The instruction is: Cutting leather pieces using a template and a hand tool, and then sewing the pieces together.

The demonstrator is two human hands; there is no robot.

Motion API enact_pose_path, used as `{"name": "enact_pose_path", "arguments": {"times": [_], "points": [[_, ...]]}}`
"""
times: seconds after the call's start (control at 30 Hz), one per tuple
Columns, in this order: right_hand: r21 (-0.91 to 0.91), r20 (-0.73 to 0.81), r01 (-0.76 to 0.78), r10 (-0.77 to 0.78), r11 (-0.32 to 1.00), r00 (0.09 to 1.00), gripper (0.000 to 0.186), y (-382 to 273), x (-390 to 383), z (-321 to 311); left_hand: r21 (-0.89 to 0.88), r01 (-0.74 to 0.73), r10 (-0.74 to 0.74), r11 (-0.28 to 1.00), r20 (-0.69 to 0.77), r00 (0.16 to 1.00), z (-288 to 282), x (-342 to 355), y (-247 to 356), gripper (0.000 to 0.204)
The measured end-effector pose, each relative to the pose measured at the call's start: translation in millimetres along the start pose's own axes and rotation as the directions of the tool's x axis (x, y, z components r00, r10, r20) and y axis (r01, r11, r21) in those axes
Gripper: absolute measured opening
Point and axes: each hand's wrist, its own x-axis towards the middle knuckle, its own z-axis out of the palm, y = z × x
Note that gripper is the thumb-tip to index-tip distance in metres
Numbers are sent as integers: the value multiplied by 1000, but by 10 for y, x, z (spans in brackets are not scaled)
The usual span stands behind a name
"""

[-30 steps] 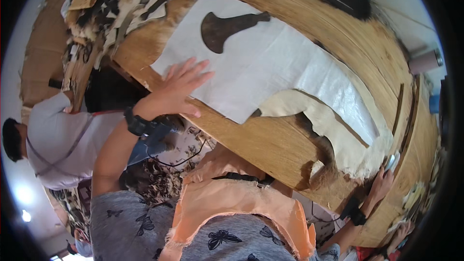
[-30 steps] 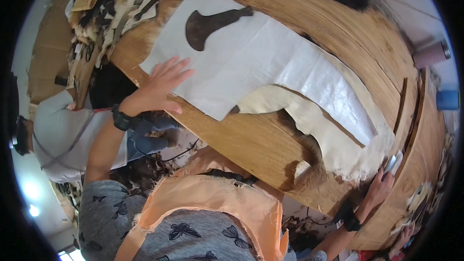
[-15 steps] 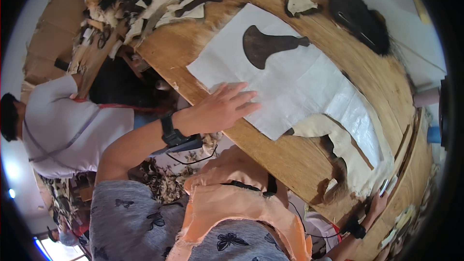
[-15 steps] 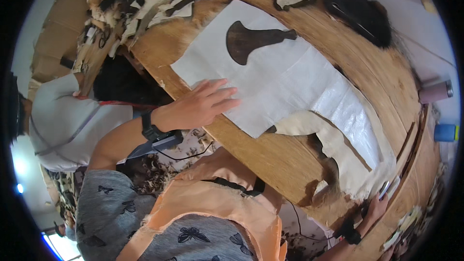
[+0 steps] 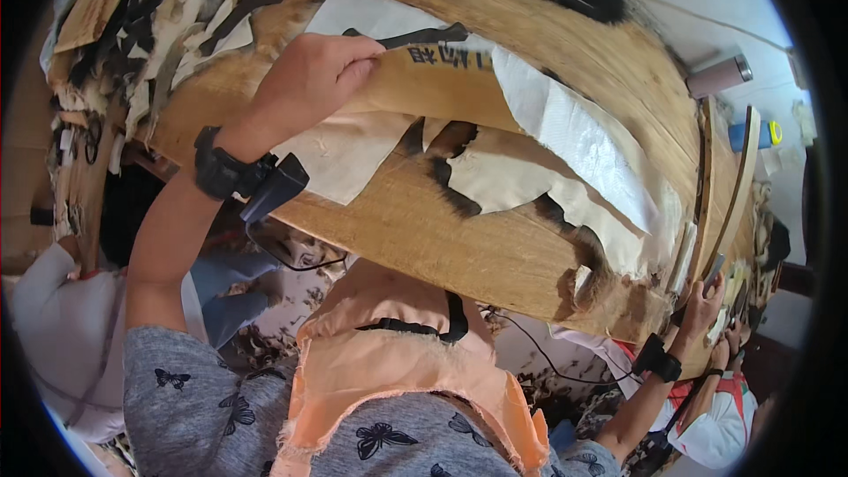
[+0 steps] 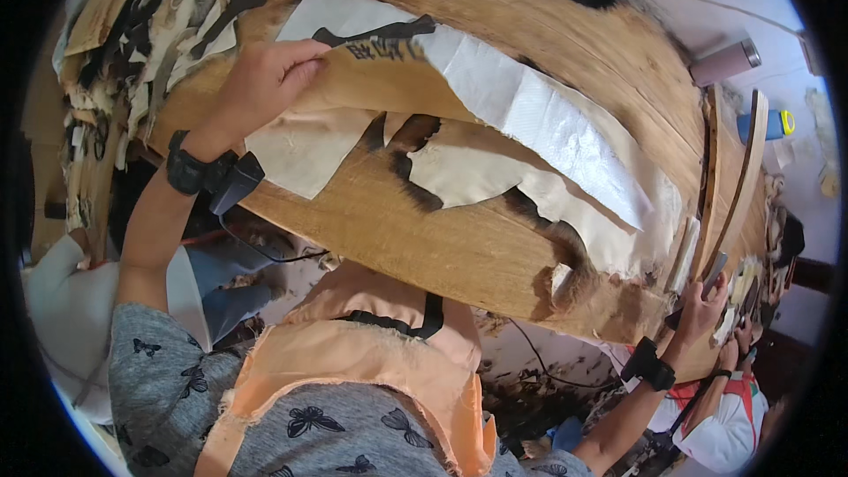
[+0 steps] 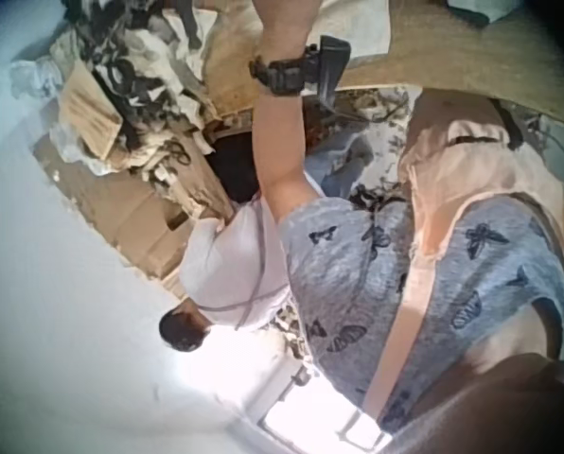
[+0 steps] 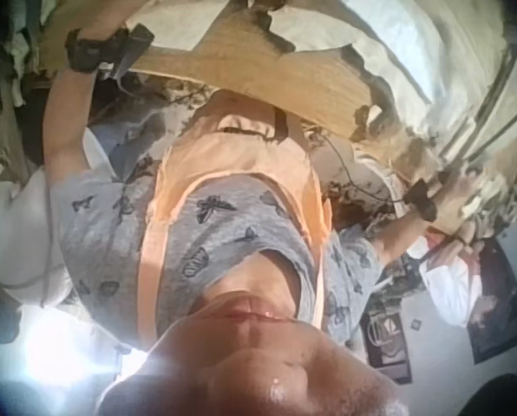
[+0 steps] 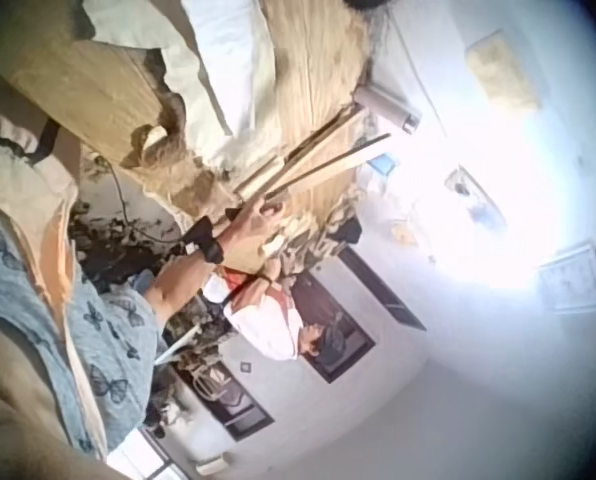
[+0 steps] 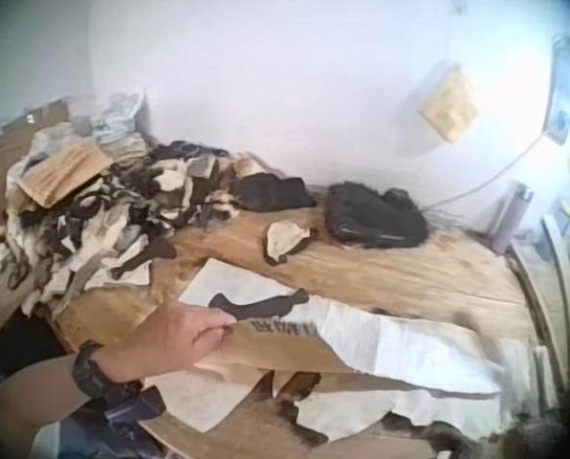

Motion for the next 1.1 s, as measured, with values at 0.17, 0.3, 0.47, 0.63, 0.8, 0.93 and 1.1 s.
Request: {"name": "enact_pose_path", "arguments": {"times": [0.17,0.3,0.47,0.63,0.8,0.93,1.1], "points": [[-153,-63,297,-309,943,949,49,-256,230,-475,91,37,-38,995,7,999,7,220,-87,19],[-157,4,440,-445,884,895,49,-658,566,-572,-26,21,-19,999,89,996,12,240,-179,17],[-207,143,676,-662,707,736,55,-1002,1248,-523,-4,155,-95,988,775,625,75,149,29,36],[105,326,686,-677,720,660,57,-1650,1811,-35,62,93,-109,994,742,662,189,18,128,60],[330,288,859,-908,392,304,50,-2209,2006,988,96,103,-141,990,674,725,222,-363,58,70],[460,422,739,-853,492,306,49,-2376,2034,1744,158,152,-220,976,680,699,137,-285,486,65],[525,382,738,-893,423,239,43,-2234,2180,2398,102,506,-479,857,522,706,190,-2,299,53]]}}
